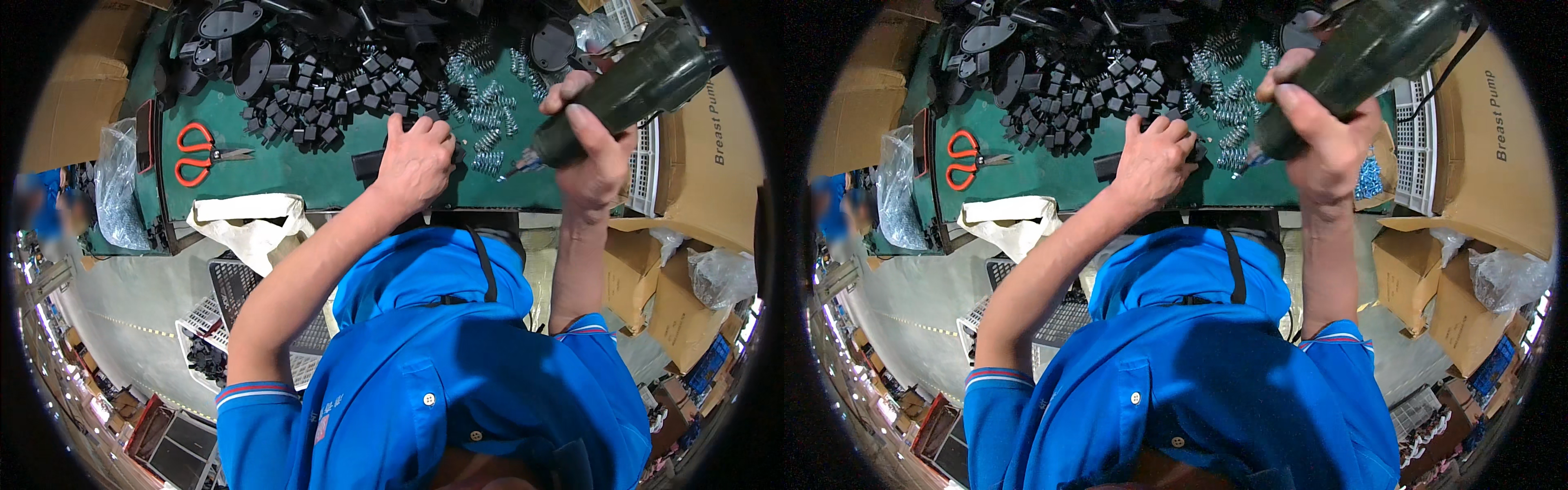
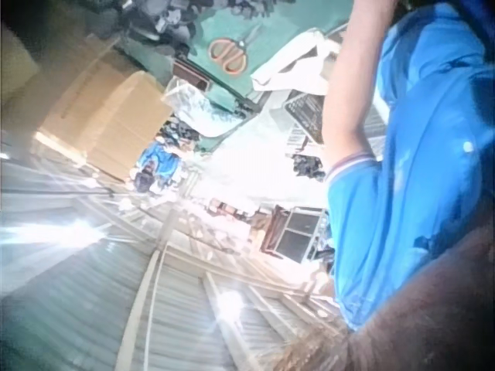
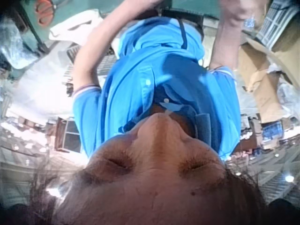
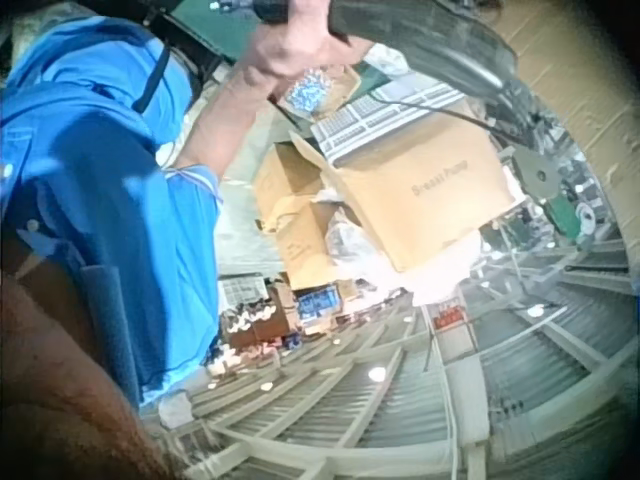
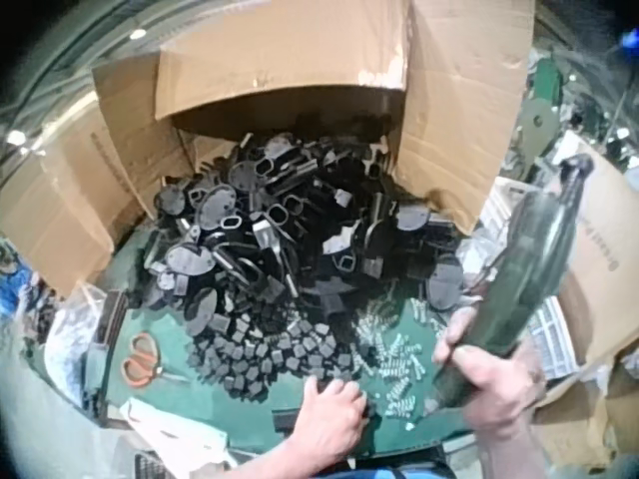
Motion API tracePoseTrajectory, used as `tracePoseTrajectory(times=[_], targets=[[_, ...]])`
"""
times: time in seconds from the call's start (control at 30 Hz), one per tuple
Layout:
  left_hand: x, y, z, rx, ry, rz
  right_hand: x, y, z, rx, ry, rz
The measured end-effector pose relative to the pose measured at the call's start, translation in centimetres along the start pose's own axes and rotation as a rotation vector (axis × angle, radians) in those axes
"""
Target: The person assembles small black plastic components on a green workbench. They repeatedly pick up parts, align them, and use a power screwdriver to fasten screws. The person handles multiple identical units one at a time, placing finished assemblies aside.
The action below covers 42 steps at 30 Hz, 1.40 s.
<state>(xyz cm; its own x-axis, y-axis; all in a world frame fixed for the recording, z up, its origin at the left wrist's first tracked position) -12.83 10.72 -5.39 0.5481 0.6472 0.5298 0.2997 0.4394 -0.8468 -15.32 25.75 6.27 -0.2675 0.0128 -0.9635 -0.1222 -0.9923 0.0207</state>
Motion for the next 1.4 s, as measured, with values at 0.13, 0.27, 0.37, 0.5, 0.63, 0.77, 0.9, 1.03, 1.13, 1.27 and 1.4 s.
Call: tracePoseTrajectory(times=[0.13, 0.27, 0.37, 0.5, 0.63, 0.77, 0.9, 1.03, 1.13, 1.27, 1.4], targets=[[-0.1, -0.5, -0.3, 0.06, 0.001, -0.044, 0.7, 2.7, -0.3, 0.0, -0.13, 0.017], [-0.2, -0.6, -0.1, 0.069, -0.002, -0.07, 2.4, 3.7, -0.8, 0.037, -0.138, -0.026], [-0.3, -0.3, -0.3, 0.068, -0.003, -0.077, 2.6, 4.0, -1.0, 0.058, -0.161, -0.023], [-0.3, -0.3, -0.3, 0.061, -0.009, -0.076, 2.3, 4.4, -1.0, 0.041, -0.161, 0.013], [-0.2, -0.4, -0.3, 0.056, -0.015, -0.076, 2.6, 4.2, -0.9, 0.102, -0.159, 0.132], [-0.2, -0.5, -0.3, 0.053, -0.025, -0.098, 2.7, 4.4, -1.2, 0.068, -0.164, 0.045], [-0.2, -0.4, -0.3, 0.064, -0.02, -0.099, 2.7, 4.4, -1.5, 0.054, -0.155, -0.01], [-0.2, -0.6, -0.3, 0.078, -0.006, -0.105, 2.2, 4.2, -1.2, 0.108, -0.165, 0.107], [-0.2, -0.5, -0.3, 0.081, -0.011, -0.123, 2.6, 4.1, -1.3, 0.09, -0.186, 0.044], [-0.3, -0.4, -0.3, 0.072, -0.02, -0.12, 2.6, 4.4, -1.4, 0.043, -0.189, -0.053], [-0.3, -0.2, -0.2, 0.052, -0.028, -0.088, 2.6, 4.4, -1.5, 0.056, -0.198, 0.005]])
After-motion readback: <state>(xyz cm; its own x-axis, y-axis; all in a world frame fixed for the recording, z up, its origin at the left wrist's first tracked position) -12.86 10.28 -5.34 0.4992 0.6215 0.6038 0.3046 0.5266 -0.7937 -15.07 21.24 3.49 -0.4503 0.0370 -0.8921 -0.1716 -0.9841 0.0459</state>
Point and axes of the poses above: each hand's wrist, its own z-axis towards the middle knuckle, its own y-axis out of the palm, x = y × z, the point moved 10 cm from there along z, towards the middle knuckle, and after that the axes turned 15 degrees about -z, right-handed, at the moved point
